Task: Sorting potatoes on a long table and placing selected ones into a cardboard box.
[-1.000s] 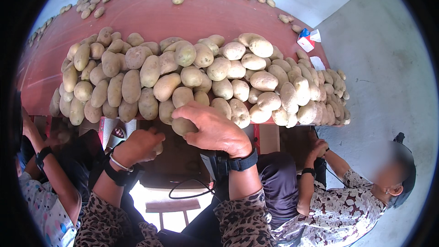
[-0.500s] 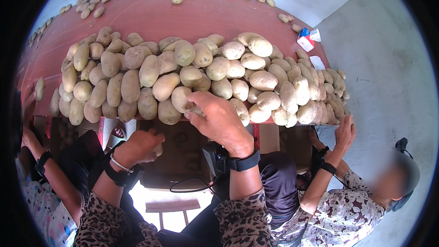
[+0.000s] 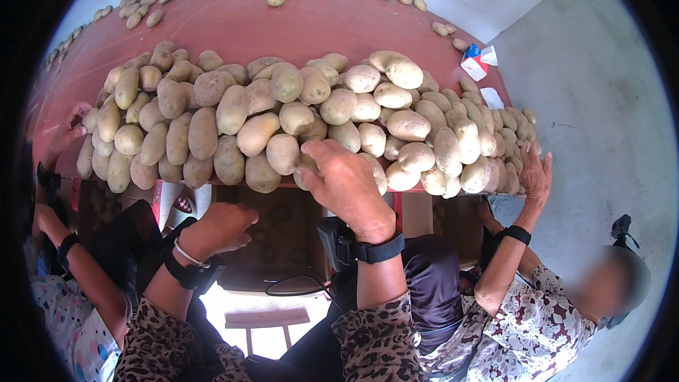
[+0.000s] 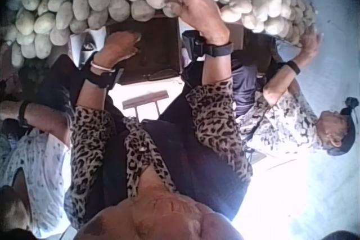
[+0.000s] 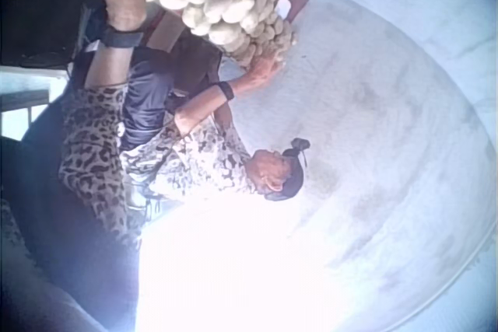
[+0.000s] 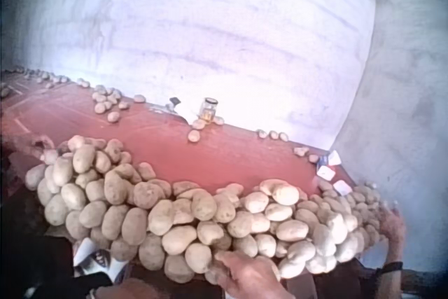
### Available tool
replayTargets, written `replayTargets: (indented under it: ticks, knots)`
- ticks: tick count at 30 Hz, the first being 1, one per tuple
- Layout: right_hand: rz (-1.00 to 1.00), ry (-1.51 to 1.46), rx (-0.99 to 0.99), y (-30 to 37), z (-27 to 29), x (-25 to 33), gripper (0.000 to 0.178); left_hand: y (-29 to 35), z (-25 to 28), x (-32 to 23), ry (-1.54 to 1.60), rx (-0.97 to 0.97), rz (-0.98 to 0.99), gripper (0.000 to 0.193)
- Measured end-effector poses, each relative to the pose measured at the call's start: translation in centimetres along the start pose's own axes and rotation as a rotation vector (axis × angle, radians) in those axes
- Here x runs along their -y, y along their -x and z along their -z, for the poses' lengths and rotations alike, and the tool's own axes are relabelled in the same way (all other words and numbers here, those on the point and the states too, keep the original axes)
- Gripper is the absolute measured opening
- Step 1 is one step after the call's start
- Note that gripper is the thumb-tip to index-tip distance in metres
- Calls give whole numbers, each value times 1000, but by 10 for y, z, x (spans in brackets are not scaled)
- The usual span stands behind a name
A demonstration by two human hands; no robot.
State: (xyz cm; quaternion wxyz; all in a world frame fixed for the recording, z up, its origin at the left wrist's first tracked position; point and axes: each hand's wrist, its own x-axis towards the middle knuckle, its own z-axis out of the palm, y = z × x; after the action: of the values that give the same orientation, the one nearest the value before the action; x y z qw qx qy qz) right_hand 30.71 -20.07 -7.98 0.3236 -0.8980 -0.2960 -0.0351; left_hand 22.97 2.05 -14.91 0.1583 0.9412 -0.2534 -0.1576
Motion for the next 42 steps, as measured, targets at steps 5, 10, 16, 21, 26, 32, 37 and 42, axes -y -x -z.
replayTargets:
  ticks: [5,10,16,21,26,32,37,42]
  knots:
    - [-3,-12,-22,-2,-1,3,30,-1,6,-6,61,-29,-10,31]
    - [-83,-16,-116,-9,-2,3,26,-5,8,-13,105,-56,-32,30]
    - [-210,-94,-271,-22,-11,-2,26,-7,16,-18,315,-144,-130,24]
    - [-98,65,-358,-32,-28,-2,33,-9,30,-23,558,-245,-147,17]
    - [-189,127,-339,-41,-44,-2,43,-9,32,-24,853,-351,-88,12]
    - [-272,-70,-330,-42,-41,-3,44,-10,31,-19,1159,-338,-32,15]
    - [-377,-487,-330,-38,-19,4,41,-7,44,-17,1386,-273,64,25]
    - [-150,-749,-49,-24,2,18,36,-9,49,-19,1958,-216,13,46]
